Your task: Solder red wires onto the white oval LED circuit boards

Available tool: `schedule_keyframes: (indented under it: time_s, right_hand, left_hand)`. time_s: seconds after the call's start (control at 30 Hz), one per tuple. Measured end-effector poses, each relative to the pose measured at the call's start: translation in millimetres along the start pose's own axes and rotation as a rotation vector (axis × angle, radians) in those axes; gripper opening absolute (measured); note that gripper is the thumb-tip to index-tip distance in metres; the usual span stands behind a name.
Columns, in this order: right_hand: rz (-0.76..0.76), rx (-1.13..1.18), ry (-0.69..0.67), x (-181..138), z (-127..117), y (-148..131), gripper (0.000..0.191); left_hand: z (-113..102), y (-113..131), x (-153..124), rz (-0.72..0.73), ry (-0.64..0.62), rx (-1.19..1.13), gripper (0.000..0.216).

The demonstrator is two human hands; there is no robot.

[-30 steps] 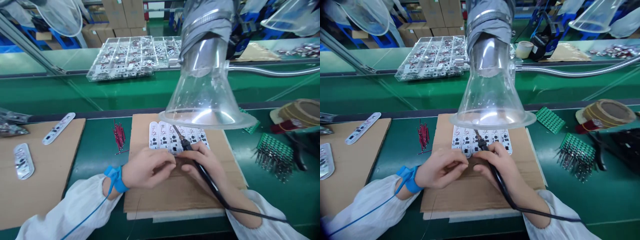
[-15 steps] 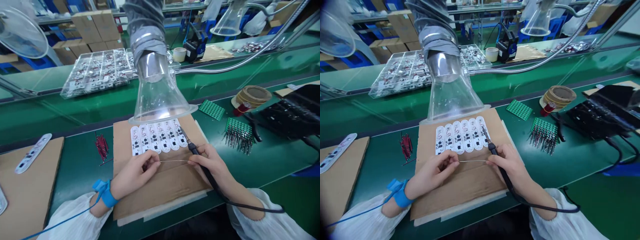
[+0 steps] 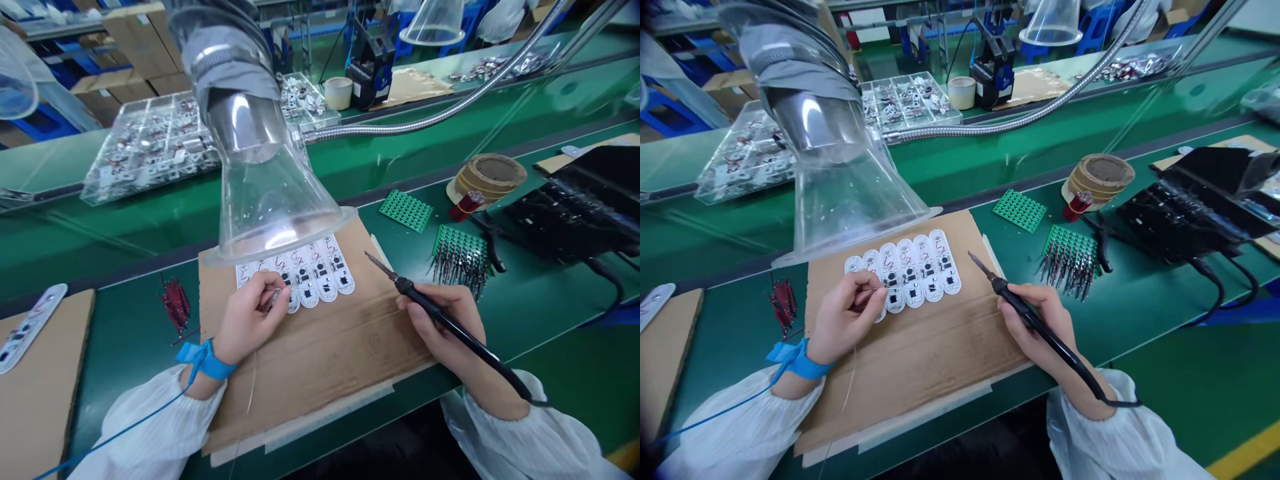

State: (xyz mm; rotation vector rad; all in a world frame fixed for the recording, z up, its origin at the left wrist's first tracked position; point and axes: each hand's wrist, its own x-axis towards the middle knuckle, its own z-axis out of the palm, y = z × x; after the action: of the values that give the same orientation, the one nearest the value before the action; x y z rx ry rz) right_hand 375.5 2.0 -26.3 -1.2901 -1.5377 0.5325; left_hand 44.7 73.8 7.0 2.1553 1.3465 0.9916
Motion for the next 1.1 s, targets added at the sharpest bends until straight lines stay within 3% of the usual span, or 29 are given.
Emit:
schedule_keyframes:
  time_s: [0.3,0.5,1.1]
  right_hand:
    - [0.055,0.222,-0.028,-1.6,-6.8,5.9,0.005]
    - [0.077,0.161,-0.083,-2.4,-9.6,6.4,0.006]
    - [0.074,0.103,-0.104,-1.5,-9.1,5.1,0.006]
  left_hand:
    - [-0.6,-0.6,-1.8,0.017,-0.03,0.066,0.005]
    - [-0.3,-1.2,-1.0,0.064,-0.063,0.123,0.006]
    - [1.7,1.7,2.2,-0.002,-0.083,0.108,0.006]
